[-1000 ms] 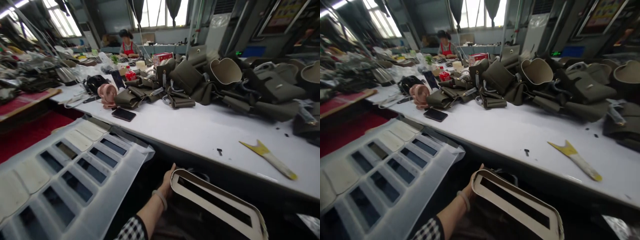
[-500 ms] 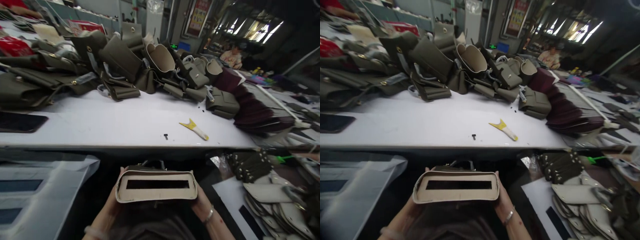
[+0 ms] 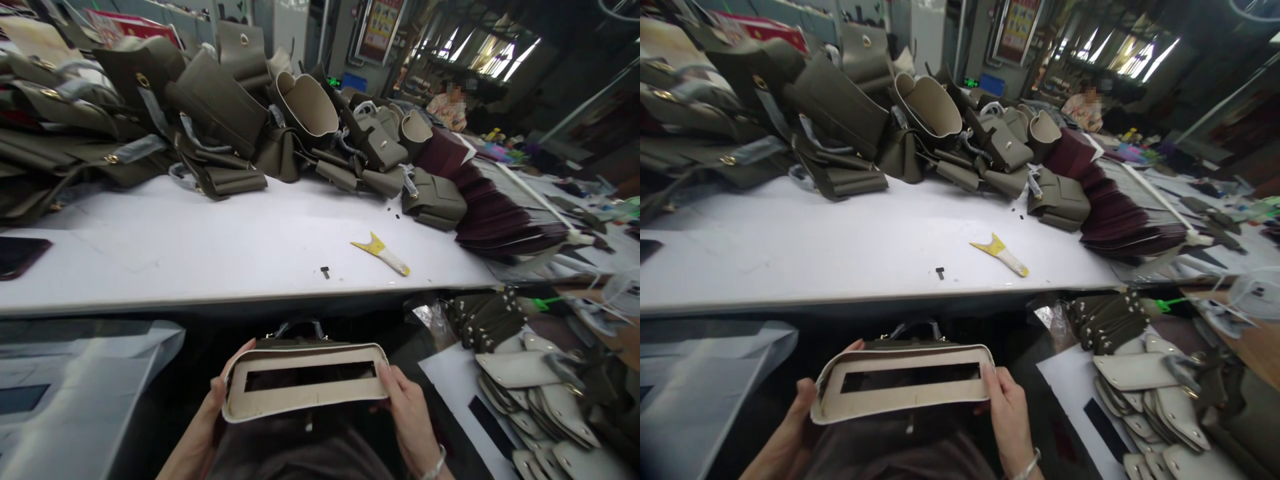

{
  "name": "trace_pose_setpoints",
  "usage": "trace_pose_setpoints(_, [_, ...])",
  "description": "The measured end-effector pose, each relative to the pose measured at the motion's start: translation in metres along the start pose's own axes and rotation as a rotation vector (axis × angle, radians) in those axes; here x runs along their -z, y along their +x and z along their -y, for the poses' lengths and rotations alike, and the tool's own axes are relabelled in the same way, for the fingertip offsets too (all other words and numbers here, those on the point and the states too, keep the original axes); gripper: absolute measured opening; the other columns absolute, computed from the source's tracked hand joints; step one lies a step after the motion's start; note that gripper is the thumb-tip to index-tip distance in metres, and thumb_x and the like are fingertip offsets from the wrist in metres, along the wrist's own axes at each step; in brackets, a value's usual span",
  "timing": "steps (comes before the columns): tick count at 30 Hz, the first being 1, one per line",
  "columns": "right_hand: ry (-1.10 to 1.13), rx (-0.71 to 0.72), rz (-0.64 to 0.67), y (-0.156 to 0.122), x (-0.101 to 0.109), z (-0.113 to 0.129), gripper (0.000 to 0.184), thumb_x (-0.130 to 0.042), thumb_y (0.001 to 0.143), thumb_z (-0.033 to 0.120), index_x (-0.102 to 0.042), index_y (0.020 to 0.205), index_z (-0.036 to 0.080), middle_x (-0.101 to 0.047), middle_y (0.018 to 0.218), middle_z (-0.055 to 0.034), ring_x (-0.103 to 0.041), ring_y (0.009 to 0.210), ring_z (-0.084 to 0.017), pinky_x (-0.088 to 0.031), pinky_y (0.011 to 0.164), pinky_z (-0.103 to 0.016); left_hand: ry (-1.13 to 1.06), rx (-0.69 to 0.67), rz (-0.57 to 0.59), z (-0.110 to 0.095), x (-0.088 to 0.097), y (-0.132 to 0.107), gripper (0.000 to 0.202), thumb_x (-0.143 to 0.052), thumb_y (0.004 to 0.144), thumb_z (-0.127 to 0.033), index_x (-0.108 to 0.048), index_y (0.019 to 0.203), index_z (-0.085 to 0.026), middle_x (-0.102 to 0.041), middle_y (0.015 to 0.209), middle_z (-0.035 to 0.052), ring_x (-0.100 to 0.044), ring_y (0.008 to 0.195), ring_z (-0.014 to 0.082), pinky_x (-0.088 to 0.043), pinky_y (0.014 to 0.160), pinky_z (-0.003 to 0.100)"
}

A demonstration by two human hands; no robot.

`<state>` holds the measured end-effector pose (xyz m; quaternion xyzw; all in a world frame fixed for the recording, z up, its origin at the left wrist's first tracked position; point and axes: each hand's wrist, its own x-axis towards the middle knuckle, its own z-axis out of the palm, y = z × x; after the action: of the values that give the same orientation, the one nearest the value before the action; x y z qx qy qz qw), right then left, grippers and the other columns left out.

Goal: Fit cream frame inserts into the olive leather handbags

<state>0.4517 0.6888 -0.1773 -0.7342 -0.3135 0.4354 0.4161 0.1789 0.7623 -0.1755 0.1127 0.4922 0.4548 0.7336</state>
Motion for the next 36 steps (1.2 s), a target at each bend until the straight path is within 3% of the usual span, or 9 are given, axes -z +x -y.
trace_pose_setpoints(3, [-0.122, 0.073, -0.053, 0.002, 0.002, -0.001, 0.055, -0.047, 0.091, 0.066, -0.059, 0.068, 0.018, -0.048, 0.068, -0.0013, -0.05, 0.054, -0.015, -0.042, 0.044, -0.026, 0.253, -0.069, -0.02, -0.006, 0.012, 0.007, 0.089, -0.074, 0.056, -0.076, -0.064, 0.127, -0.023, -0.067, 0.128, 0.0084, -0.053, 0.128, 0.04, -0.04, 0.112, 0.049])
trace_pose_setpoints(8, [-0.366, 0.233, -0.125, 0.001, 0.006, 0.003, 0.057, -0.045, 0.095, 0.06, -0.049, 0.055, 0.02, -0.044, 0.052, -0.0005, -0.043, 0.047, -0.013, -0.029, 0.049, -0.029, 1.098, -0.219, -0.021, -0.034, 0.032, -0.005, 0.062, -0.06, 0.078, -0.069, -0.066, 0.126, -0.03, -0.067, 0.128, 0.001, -0.055, 0.127, 0.0326, -0.04, 0.111, 0.039])
trace_pose_setpoints(12, [-0.486, 0.339, -0.157, 0.004, 0.013, 0.014, 0.057, -0.044, 0.095, 0.059, -0.048, 0.053, 0.02, -0.046, 0.052, -0.0022, -0.042, 0.05, -0.013, -0.025, 0.055, -0.032, 1.506, -0.382, -0.022, -0.045, 0.038, -0.015, 0.048, -0.049, 0.086, -0.064, -0.072, 0.111, -0.03, -0.074, 0.105, 0.0026, -0.07, 0.098, 0.0271, -0.052, 0.083, 0.03])
trace_pose_setpoints(15, [-0.533, 0.341, -0.175, 0.011, 0.025, 0.024, 0.057, -0.043, 0.093, 0.062, -0.048, 0.054, 0.021, -0.05, 0.055, -0.0037, -0.046, 0.052, -0.015, -0.029, 0.057, -0.031, 1.692, -0.444, -0.006, -0.045, 0.037, -0.017, 0.04, -0.043, 0.092, -0.054, -0.073, 0.098, -0.028, -0.072, 0.085, 0.0028, -0.071, 0.08, 0.0239, -0.05, 0.065, 0.028])
trace_pose_setpoints(18, [-0.547, 0.243, -0.095, 0.015, 0.035, 0.027, 0.058, -0.045, 0.09, 0.068, -0.047, 0.055, 0.021, -0.051, 0.055, -0.003, -0.048, 0.05, -0.015, -0.034, 0.052, -0.029, 1.787, -0.44, -0.019, -0.046, 0.032, -0.016, 0.039, -0.04, 0.093, -0.049, -0.072, 0.092, -0.028, -0.073, 0.086, 0.0035, -0.071, 0.08, 0.0255, -0.048, 0.062, 0.03])
trace_pose_setpoints(23, [-0.483, 0.029, 0.074, 0.007, 0.031, 0.013, 0.06, -0.039, 0.091, 0.072, -0.046, 0.061, 0.021, -0.043, 0.05, 0.0024, -0.044, 0.037, -0.012, -0.029, 0.037, -0.024, 1.751, -0.372, -0.017, -0.052, 0.021, -0.018, 0.043, -0.039, 0.092, -0.055, -0.071, 0.093, -0.027, -0.073, 0.084, 0.0041, -0.071, 0.081, 0.0262, -0.045, 0.067, 0.032])
trace_pose_setpoints(30, [-0.426, 0.099, 0.223, 0.011, 0.034, 0.005, 0.057, -0.033, 0.096, 0.065, -0.044, 0.063, 0.02, -0.038, 0.057, 0.0029, -0.036, 0.048, -0.01, -0.025, 0.045, -0.025, 1.656, -0.304, -0.101, -0.058, 0.008, -0.027, 0.052, -0.039, 0.082, -0.07, -0.067, 0.08, -0.026, -0.069, 0.072, 0.0039, -0.068, 0.076, 0.0271, -0.04, 0.069, 0.034])
trace_pose_setpoints(36, [-0.495, 0.228, 0.218, 0.017, 0.036, 0.012, 0.057, -0.034, 0.096, 0.063, -0.039, 0.059, 0.02, -0.038, 0.056, 0.0015, -0.038, 0.055, -0.013, -0.026, 0.055, -0.029, 1.87, -0.123, -0.133, -0.063, -0.004, -0.033, 0.047, -0.029, 0.09, -0.058, -0.06, 0.073, -0.026, -0.072, 0.08, 0.0062, -0.068, 0.084, 0.0306, -0.038, 0.071, 0.036])
